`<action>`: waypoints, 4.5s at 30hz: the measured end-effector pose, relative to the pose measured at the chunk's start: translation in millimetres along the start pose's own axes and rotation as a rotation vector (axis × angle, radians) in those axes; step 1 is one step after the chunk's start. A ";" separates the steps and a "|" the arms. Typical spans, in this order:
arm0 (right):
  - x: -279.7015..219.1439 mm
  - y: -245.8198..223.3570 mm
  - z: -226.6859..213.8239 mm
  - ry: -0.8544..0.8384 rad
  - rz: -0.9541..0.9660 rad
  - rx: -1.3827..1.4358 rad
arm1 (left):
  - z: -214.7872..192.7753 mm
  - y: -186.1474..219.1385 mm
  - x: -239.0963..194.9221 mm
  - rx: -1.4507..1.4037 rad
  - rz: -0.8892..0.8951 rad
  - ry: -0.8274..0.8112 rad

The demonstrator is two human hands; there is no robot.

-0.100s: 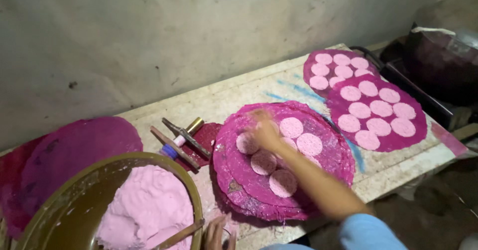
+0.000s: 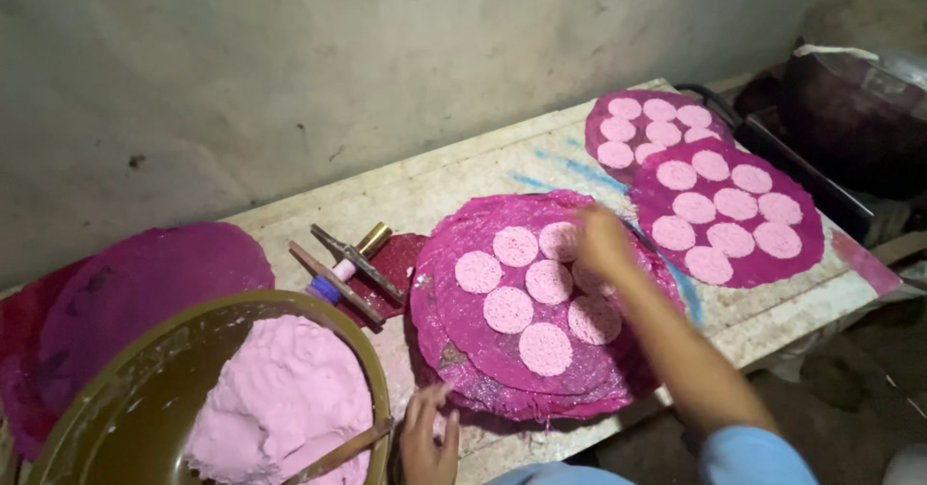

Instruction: The person scoops pink dough from a bowl and places it into a manual press. They press the dough and eject circular pieces onto a pink mat, repeating the process to form multiple pieces.

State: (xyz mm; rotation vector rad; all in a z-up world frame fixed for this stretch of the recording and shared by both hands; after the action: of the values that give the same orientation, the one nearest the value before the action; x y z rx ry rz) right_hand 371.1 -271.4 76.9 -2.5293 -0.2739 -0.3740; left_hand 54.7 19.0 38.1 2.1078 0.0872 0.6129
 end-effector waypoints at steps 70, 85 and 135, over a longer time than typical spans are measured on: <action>10.3 102.2 -116.2 -0.032 -0.274 0.532 | 35.1 86.3 28.2 0.383 -0.480 0.455; -4.7 -234.8 224.7 -0.555 -0.611 0.300 | -11.5 -26.1 -127.5 0.686 -0.936 0.455; 3.2 -101.9 -61.5 -1.416 0.092 -0.144 | 79.2 18.2 171.4 -2.038 -0.217 0.504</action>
State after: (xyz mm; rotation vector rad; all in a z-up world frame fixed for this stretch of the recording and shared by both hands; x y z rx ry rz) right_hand 333.8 -221.8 178.5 -2.4606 -0.6276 1.5241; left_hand 237.7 -2.6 83.2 -0.0318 -0.0411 0.5866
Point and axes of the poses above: each hand's wrist, its own x-axis towards the middle knuckle, its own z-axis out of the palm, y = z × x, the point moved 3 cm from there along x, towards the middle knuckle, and after that the axes turned 6 degrees about y, right-handed, at the moved point
